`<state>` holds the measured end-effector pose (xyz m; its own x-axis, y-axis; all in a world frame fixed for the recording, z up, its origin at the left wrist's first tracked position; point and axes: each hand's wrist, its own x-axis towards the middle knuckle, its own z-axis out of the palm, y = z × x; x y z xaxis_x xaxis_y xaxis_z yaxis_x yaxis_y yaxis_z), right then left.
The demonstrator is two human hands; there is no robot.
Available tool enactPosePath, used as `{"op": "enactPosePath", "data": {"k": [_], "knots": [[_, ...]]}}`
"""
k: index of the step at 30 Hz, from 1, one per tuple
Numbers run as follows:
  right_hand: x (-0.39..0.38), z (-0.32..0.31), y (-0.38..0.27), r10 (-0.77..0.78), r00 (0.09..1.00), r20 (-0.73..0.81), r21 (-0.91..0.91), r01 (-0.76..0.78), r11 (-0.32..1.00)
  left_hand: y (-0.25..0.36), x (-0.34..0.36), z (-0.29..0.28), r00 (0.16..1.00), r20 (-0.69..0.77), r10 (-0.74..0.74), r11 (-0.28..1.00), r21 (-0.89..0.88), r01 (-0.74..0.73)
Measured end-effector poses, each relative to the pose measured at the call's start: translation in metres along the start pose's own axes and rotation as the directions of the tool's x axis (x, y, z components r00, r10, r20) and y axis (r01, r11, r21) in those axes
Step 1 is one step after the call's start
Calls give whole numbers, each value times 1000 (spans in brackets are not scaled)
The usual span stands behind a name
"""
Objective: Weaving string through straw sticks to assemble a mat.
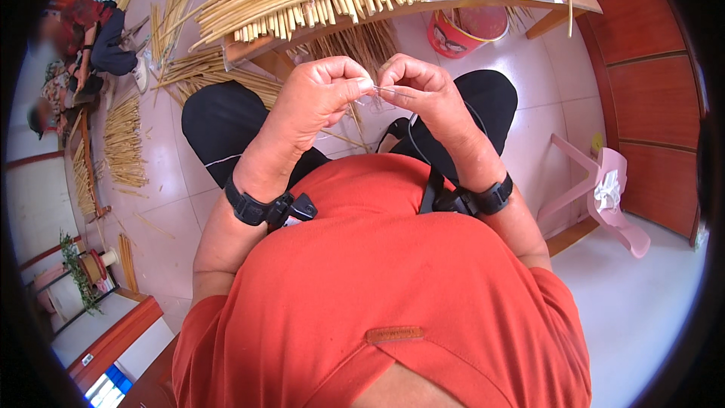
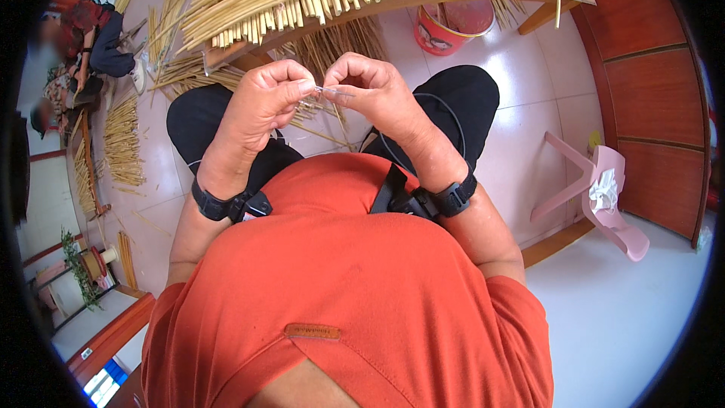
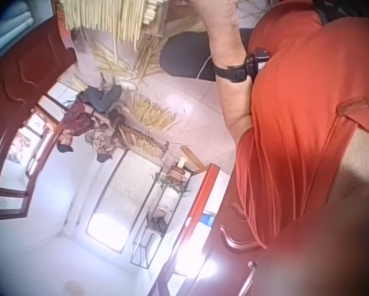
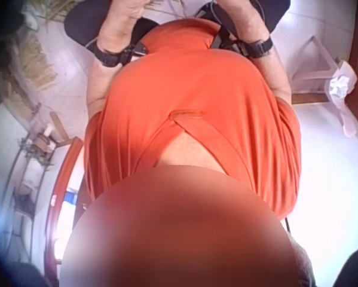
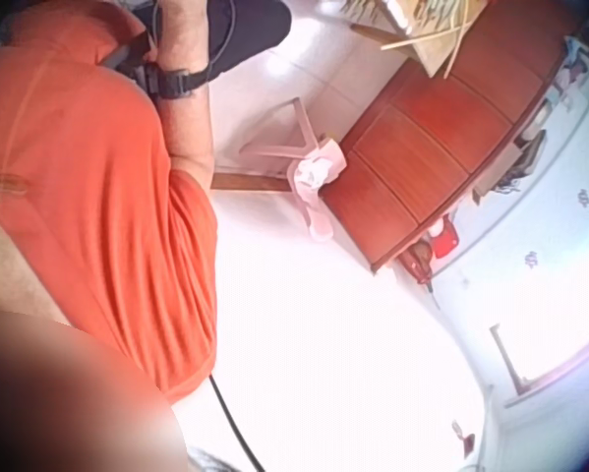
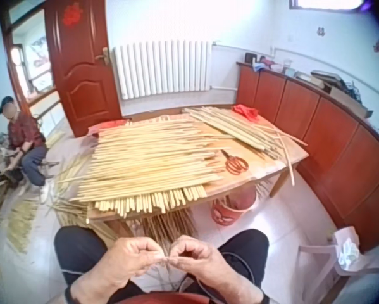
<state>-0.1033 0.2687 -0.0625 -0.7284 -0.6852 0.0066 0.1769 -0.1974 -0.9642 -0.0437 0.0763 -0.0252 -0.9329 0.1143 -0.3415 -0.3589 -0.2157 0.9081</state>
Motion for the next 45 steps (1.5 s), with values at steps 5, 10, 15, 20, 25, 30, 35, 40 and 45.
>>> {"op": "enactPosePath", "data": {"k": [5,10,15,20,25,30,35,40,45], "knots": [[-7,-18,0,37,999,-15,120,-35,992,3,-3,-10,999,-37,1,999,-49,-3],[-11,-23,2,76,997,13,152,-77,985,0,-1,-13,1000,-29,11,1000,-13,-11],[-13,-24,4,62,998,-21,143,-59,988,-4,1,-12,997,-69,34,999,-26,-35],[-12,-22,2,30,999,-40,139,-25,990,-5,4,-14,998,-55,25,1000,-11,-25],[-22,-12,-20,42,998,48,-25,-41,999,-13,7,-6,975,-156,156,987,68,-147],[-9,1,-21,-15,934,-358,-455,-160,876,-13,6,2,952,-231,201,971,-83,-225],[1,11,-5,-194,928,-317,-175,143,974,-9,8,11,971,-185,148,969,-171,-181],[1,8,-5,-122,936,-330,-20,122,992,-12,5,17,971,-130,199,972,-97,-212],[4,-16,-6,-98,832,-546,287,295,911,-10,0,-2,882,-319,348,897,-161,-412]]}}
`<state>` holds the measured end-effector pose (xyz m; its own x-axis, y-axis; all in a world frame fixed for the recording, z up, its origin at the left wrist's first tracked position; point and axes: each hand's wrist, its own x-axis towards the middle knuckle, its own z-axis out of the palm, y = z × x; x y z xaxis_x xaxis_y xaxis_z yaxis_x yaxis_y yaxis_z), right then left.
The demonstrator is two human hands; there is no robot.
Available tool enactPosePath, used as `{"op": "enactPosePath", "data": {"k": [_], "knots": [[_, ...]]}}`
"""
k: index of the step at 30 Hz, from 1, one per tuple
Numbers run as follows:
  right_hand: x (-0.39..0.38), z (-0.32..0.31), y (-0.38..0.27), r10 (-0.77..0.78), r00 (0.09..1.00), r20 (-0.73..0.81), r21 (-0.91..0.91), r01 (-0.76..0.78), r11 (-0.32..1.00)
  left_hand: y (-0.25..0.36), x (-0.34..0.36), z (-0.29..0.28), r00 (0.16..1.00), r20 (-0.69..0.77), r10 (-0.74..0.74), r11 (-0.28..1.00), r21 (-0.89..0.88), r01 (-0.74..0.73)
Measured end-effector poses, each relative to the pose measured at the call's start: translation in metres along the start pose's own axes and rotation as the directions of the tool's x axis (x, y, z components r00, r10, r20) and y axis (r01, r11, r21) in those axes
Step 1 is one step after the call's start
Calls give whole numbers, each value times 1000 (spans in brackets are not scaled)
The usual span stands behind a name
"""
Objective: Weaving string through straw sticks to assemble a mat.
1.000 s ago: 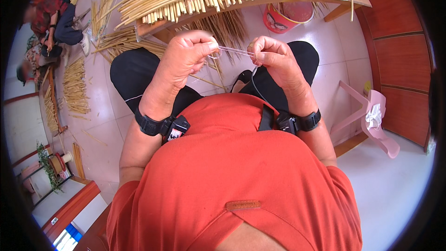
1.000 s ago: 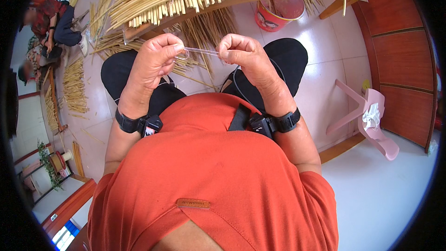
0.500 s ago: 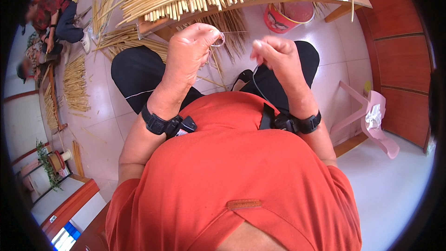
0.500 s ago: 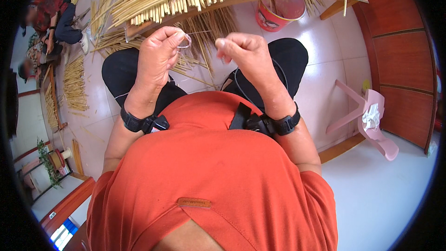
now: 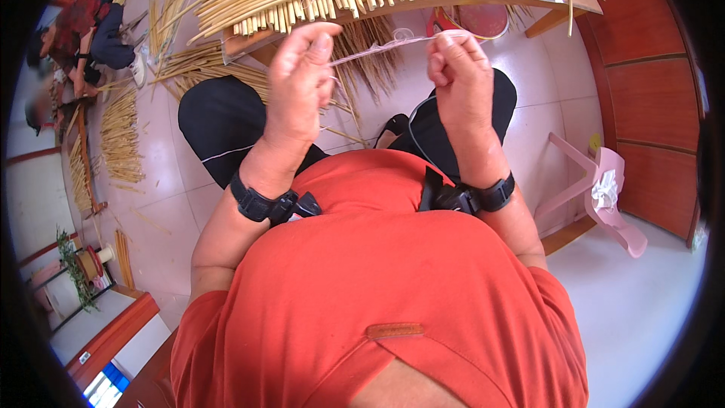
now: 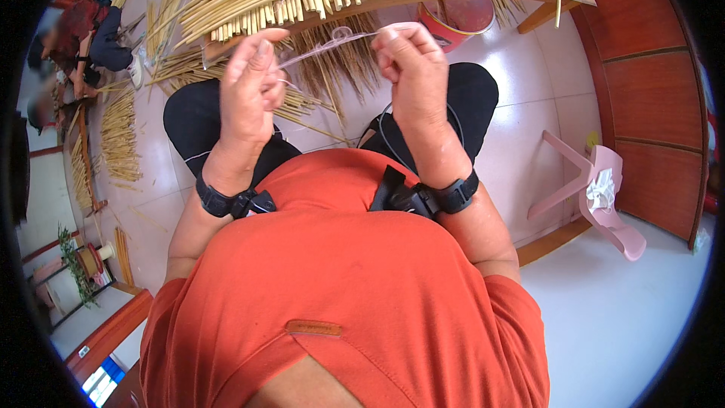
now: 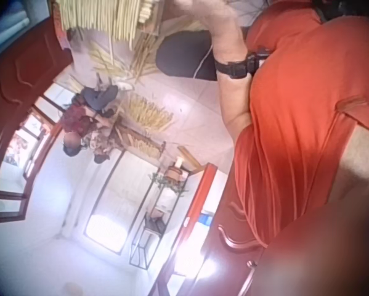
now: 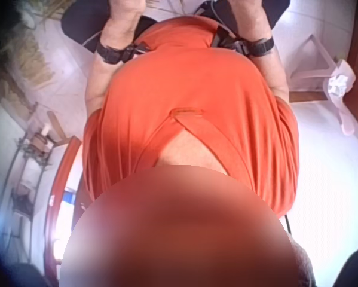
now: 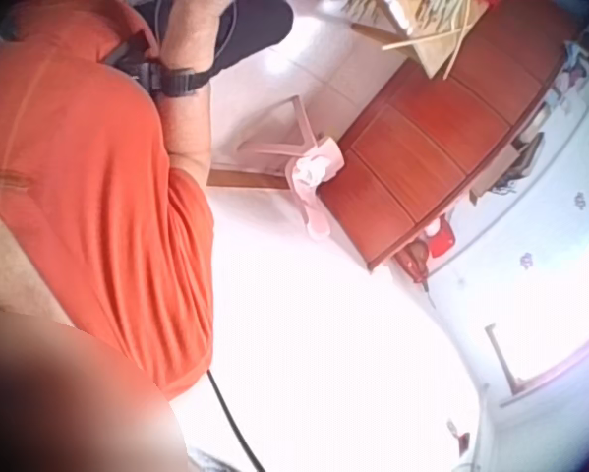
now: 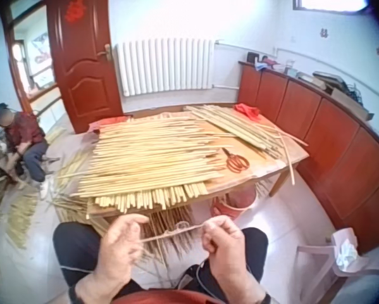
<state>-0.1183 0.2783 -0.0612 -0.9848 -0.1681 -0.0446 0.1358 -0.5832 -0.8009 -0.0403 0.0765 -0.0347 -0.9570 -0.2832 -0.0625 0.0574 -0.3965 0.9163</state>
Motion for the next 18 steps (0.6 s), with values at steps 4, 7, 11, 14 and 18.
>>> {"op": "enactPosePath", "data": {"k": [4,7,11,14,18], "knots": [[8,-18,-6,-54,995,-83,-69,48,996,5,0,-19,996,-84,5,1000,-12,-6],[8,-23,-6,-17,997,-70,-4,17,1000,1,4,-23,999,-16,-38,999,2,38],[9,-36,-19,-16,987,-163,49,24,999,2,10,-31,897,280,-340,911,333,242],[10,-44,-24,-4,987,-158,76,16,997,26,3,-53,930,205,-304,691,720,67],[10,-41,-31,-46,995,-90,-75,40,996,49,7,-65,981,76,-177,516,856,27]]}}
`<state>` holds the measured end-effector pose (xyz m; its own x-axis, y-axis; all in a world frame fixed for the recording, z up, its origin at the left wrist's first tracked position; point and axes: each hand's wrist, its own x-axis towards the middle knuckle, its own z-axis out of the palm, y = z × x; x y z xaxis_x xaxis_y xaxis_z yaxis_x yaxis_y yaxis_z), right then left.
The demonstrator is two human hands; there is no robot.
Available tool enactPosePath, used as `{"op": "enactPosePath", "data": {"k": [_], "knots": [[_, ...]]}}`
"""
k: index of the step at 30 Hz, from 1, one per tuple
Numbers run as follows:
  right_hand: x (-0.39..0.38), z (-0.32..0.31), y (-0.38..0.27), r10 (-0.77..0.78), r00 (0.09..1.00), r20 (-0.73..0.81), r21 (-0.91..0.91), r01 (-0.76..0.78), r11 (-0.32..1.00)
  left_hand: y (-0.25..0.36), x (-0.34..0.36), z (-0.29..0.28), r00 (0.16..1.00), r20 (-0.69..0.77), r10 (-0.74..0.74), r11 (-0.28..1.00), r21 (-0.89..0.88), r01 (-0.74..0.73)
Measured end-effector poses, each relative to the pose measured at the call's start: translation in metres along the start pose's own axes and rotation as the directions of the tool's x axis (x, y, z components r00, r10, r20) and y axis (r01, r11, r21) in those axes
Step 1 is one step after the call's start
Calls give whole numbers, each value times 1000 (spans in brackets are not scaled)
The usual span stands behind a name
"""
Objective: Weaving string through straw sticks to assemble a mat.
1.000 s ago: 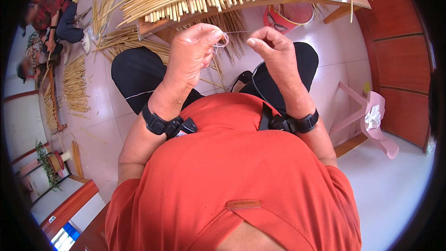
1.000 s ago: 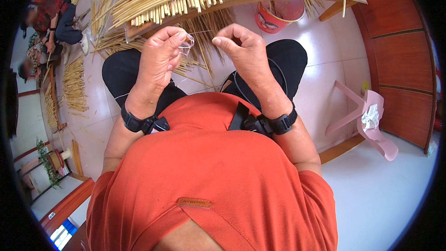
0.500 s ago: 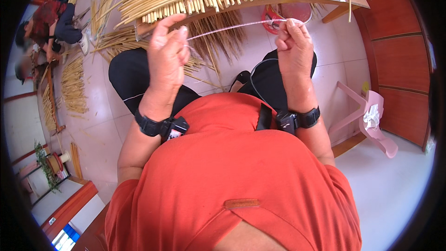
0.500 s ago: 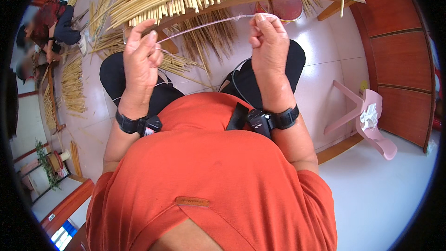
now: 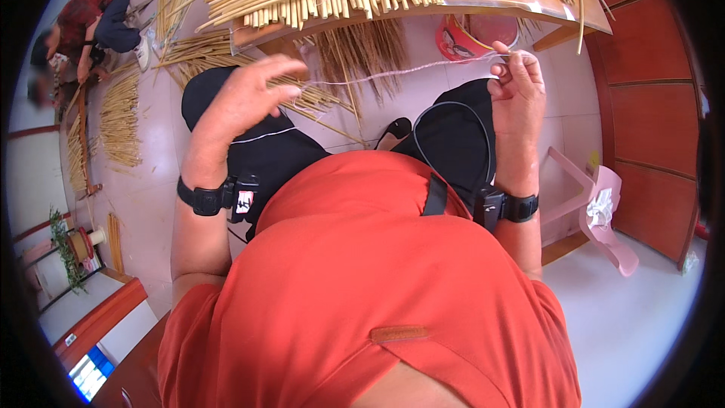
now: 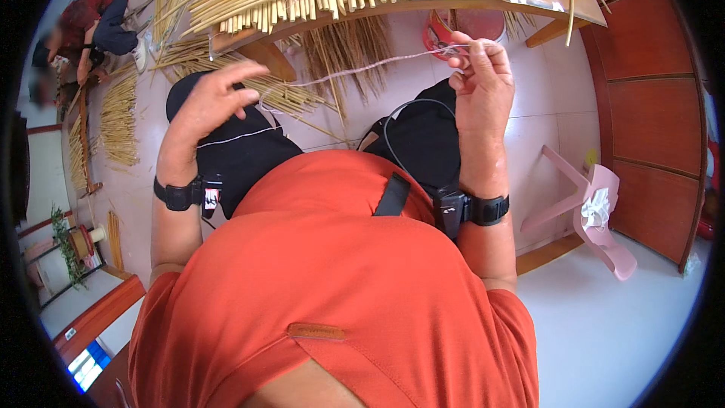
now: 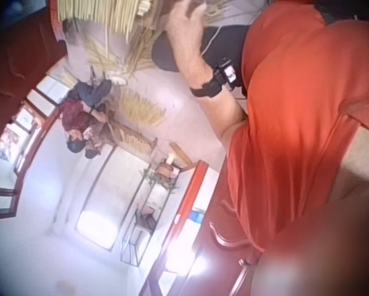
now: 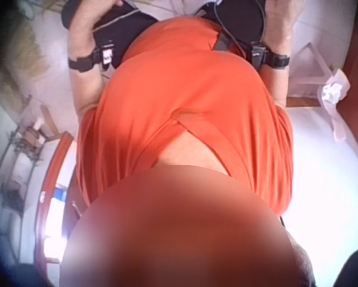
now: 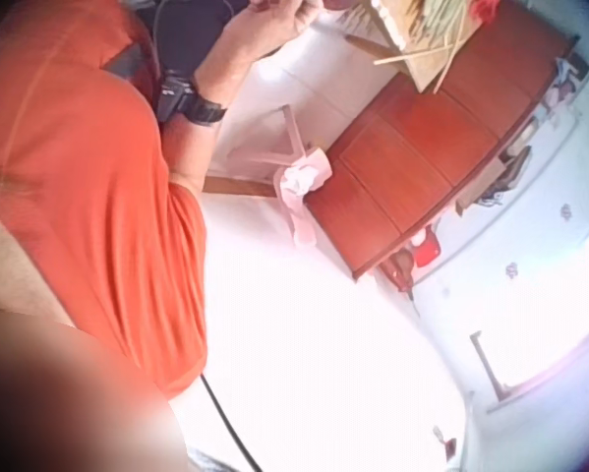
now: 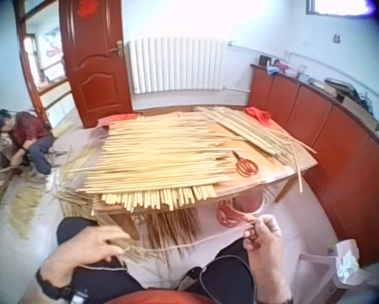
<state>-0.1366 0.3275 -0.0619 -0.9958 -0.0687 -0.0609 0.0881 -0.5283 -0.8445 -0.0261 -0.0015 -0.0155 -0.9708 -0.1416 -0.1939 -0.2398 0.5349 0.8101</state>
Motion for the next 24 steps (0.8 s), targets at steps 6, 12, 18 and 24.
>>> {"op": "enactPosePath", "data": {"k": [6,12,18,24], "knots": [[-18,43,2,27,984,175,-118,-7,993,53,29,43,989,90,118,938,-337,-82],[-31,61,5,47,984,171,-198,-12,980,77,31,93,952,268,148,804,-593,42],[-28,58,9,40,975,218,-133,-11,991,56,36,100,983,174,63,607,-788,101],[-24,54,12,31,981,191,-93,-13,996,-12,55,48,983,-153,-102,606,-793,-60]]}}
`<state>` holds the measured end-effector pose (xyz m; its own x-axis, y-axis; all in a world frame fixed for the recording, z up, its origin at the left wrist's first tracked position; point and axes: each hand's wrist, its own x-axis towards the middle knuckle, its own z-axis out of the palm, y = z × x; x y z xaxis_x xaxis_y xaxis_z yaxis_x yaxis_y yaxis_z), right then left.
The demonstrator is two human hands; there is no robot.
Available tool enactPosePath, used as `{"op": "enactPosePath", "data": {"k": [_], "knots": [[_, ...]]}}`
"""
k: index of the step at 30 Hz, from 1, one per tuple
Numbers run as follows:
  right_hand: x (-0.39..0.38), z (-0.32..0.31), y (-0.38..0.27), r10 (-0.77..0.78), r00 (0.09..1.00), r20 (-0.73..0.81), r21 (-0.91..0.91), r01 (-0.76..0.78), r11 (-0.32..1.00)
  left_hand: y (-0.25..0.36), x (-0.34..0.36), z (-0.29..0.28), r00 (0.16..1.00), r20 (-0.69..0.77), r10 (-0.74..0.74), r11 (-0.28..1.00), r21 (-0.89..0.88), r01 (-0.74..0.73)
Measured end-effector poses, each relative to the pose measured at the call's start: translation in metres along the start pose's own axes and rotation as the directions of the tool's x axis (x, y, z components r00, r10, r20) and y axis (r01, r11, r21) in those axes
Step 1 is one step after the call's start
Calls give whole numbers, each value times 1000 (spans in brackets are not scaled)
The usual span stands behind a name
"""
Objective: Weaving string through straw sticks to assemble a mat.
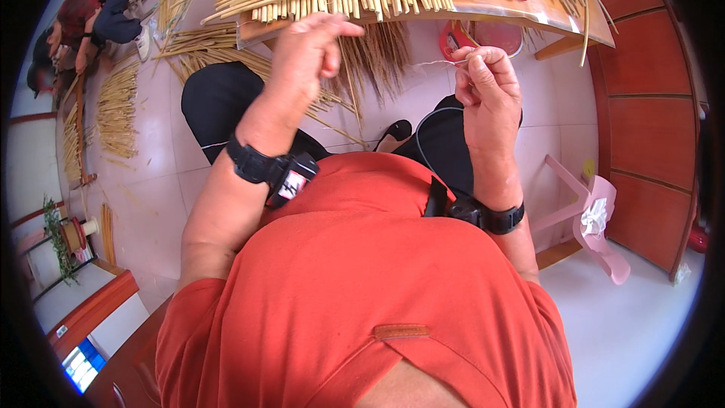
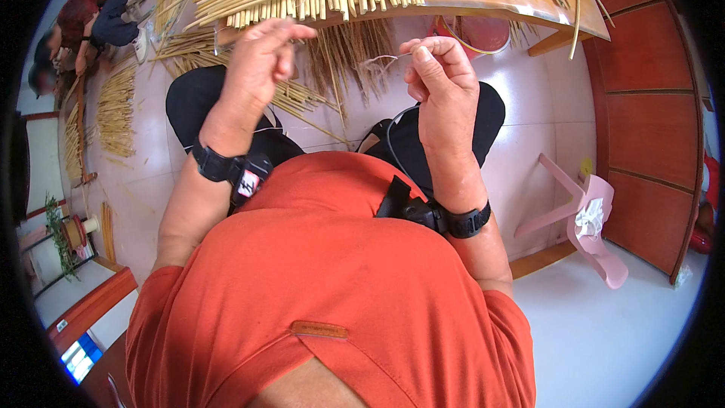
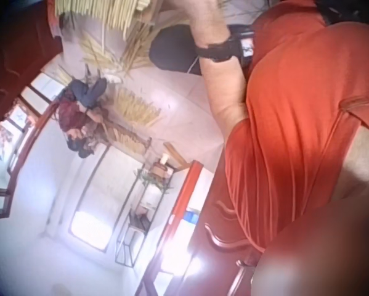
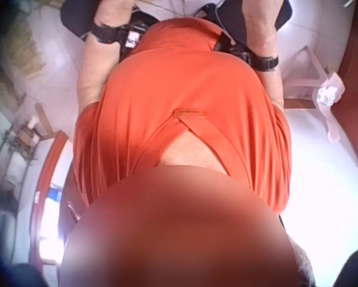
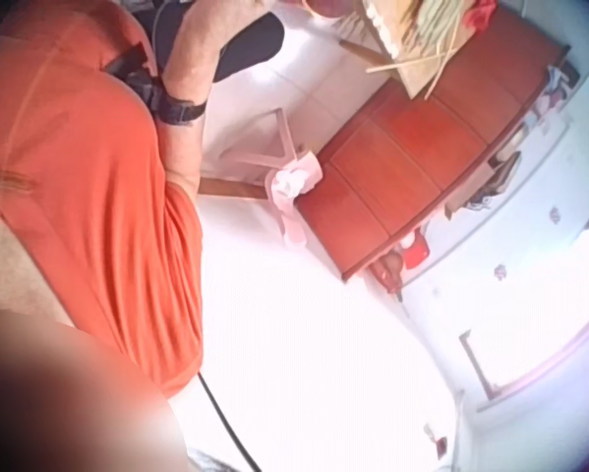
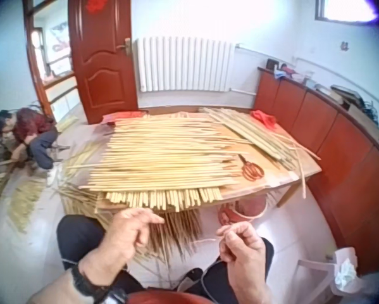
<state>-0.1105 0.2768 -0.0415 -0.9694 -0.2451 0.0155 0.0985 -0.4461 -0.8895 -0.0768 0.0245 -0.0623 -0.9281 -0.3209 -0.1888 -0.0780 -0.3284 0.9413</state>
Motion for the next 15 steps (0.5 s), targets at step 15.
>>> {"op": "enactPosePath", "data": {"k": [15], "knots": [[16,-238,-7,25,875,-483,293,135,947,12,-148,-250,733,-659,168,880,436,190]]}}
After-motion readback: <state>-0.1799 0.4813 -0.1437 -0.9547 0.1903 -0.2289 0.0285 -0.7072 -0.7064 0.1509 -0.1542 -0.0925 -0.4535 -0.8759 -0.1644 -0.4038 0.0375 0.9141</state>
